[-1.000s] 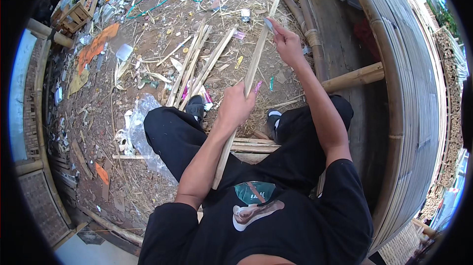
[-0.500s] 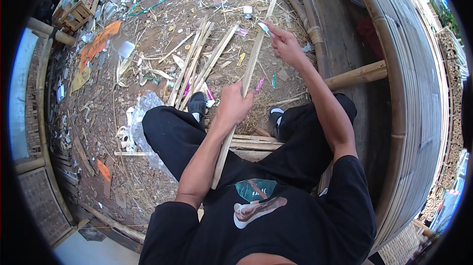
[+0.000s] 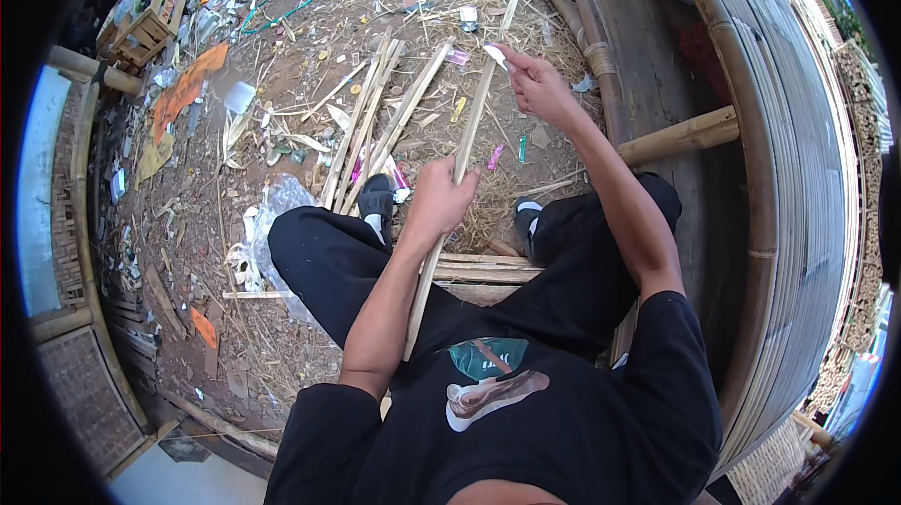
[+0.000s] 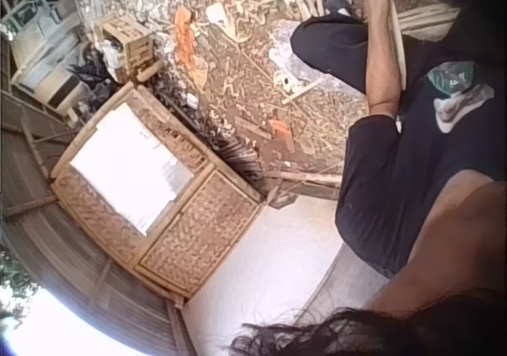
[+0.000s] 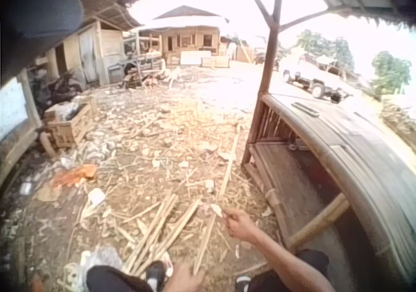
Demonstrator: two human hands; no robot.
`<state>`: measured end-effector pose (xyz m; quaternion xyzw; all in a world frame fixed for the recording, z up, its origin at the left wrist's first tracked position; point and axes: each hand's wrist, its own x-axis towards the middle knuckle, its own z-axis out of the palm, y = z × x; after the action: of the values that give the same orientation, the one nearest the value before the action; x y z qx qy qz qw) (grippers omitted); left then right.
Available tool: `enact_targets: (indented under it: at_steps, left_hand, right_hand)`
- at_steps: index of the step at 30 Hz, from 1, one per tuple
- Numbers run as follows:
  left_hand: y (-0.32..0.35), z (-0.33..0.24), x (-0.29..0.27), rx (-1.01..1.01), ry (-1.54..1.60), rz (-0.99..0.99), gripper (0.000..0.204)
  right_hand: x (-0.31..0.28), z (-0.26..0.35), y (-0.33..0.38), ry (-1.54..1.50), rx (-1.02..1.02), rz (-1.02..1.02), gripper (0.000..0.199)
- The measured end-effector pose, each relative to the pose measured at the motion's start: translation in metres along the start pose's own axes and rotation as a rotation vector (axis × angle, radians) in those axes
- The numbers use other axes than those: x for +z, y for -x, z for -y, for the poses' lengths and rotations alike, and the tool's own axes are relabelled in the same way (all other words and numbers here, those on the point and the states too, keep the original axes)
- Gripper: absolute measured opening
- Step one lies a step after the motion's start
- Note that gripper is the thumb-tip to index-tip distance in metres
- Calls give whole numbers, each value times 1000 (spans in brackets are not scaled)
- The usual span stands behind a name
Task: The person strips bark from thin bamboo slats using a small blade, handling several slats one after another.
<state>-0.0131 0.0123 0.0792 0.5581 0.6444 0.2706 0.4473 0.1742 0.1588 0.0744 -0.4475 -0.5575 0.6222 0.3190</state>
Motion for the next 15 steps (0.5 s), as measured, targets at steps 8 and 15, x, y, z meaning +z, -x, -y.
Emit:
enact_targets:
  at_steps: [8, 15]
  left_hand:
    - [1, 1, -2, -151, 260, 118, 27]
    - [2, 8, 1, -141, 164, 85, 30]
  right_hand:
    - [-4, 2, 3, -121, 27, 95, 42]
    - [-4, 2, -1, 331, -54, 51, 41]
